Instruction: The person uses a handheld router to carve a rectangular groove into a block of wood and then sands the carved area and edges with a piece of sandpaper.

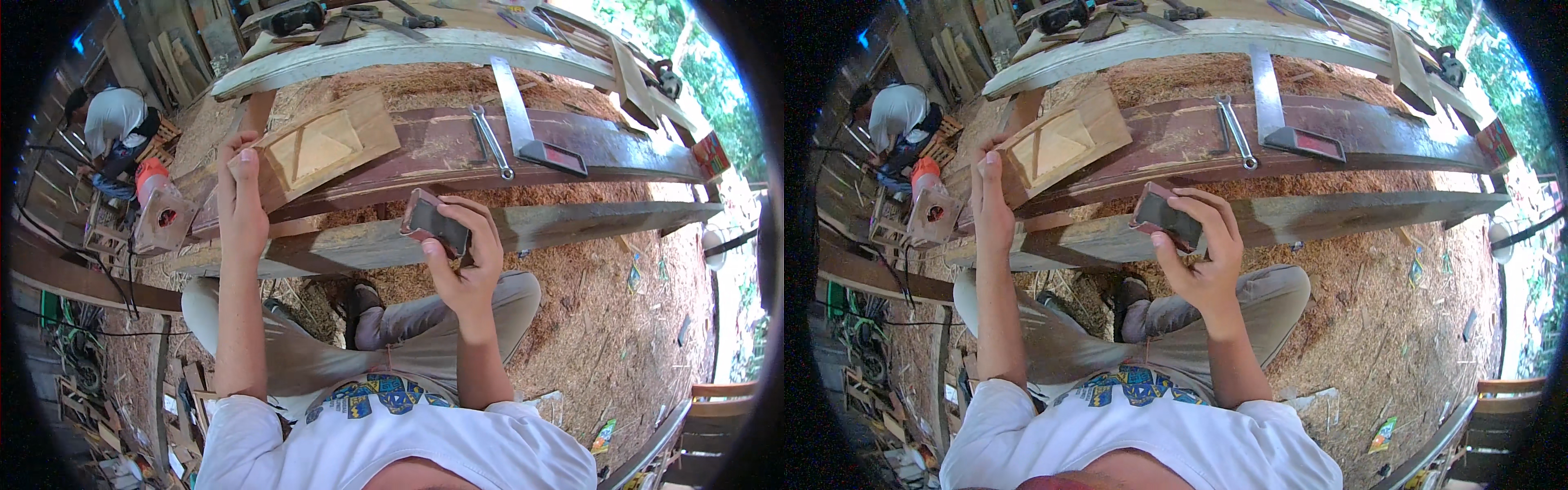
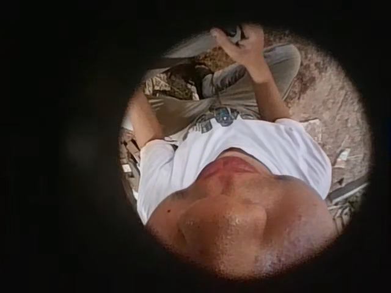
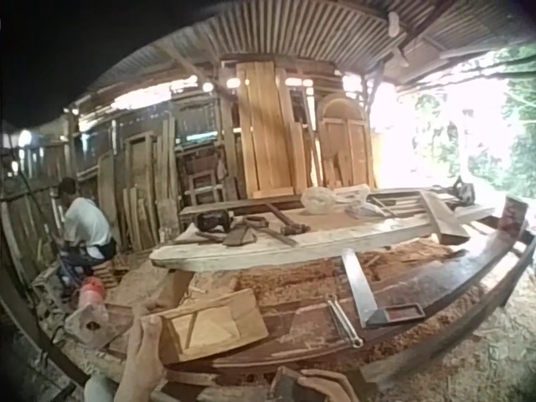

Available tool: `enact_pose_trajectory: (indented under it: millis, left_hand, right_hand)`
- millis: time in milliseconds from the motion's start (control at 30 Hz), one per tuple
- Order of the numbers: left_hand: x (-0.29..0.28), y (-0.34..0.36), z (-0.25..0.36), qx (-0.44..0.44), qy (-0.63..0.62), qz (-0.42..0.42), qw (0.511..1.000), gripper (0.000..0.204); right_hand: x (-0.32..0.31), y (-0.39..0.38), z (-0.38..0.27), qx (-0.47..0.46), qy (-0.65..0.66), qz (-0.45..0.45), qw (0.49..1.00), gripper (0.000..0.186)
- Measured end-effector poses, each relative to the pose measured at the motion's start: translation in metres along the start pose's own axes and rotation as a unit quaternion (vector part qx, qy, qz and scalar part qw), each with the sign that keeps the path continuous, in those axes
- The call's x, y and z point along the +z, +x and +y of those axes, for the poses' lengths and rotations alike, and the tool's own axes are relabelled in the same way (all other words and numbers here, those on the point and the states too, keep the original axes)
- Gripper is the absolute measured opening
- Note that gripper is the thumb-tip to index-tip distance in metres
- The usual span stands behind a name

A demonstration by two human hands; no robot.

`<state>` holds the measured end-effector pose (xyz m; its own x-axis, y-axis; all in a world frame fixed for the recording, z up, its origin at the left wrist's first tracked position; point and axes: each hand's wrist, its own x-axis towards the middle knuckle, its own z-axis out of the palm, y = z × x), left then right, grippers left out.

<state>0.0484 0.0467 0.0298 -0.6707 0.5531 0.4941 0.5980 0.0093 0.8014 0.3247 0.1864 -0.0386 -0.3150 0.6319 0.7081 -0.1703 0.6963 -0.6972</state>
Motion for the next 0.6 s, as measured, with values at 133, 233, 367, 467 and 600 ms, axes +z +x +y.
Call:
enact_pose_trajectory:
  millis: [133,233,367,467,600]
  left_hand:
    - [0.002,0.01,-0.005,0.075,0.0,0.017,0.997,0.048]
    - [0.016,0.01,0.0,0.071,-0.167,-0.017,0.983,0.049]
    - [0.017,0.006,0.001,0.025,-0.132,-0.021,0.991,0.052]
    - [0.024,-0.005,0.006,0.105,-0.125,-0.052,0.985,0.066]
    - [0.025,-0.006,0.002,0.255,-0.057,-0.037,0.965,0.089]
  right_hand:
    - [0.005,0.0,-0.002,0.02,-0.01,0.019,1.0,0.039]
    - [0.011,0.001,-0.005,0.032,-0.022,0.049,0.998,0.036]
    - [0.015,0.001,-0.01,0.09,0.003,0.063,0.994,0.031]
    - [0.013,0.001,-0.009,0.08,-0.026,0.047,0.995,0.031]
    - [0.017,-0.003,-0.014,0.072,-0.048,0.03,0.996,0.032]
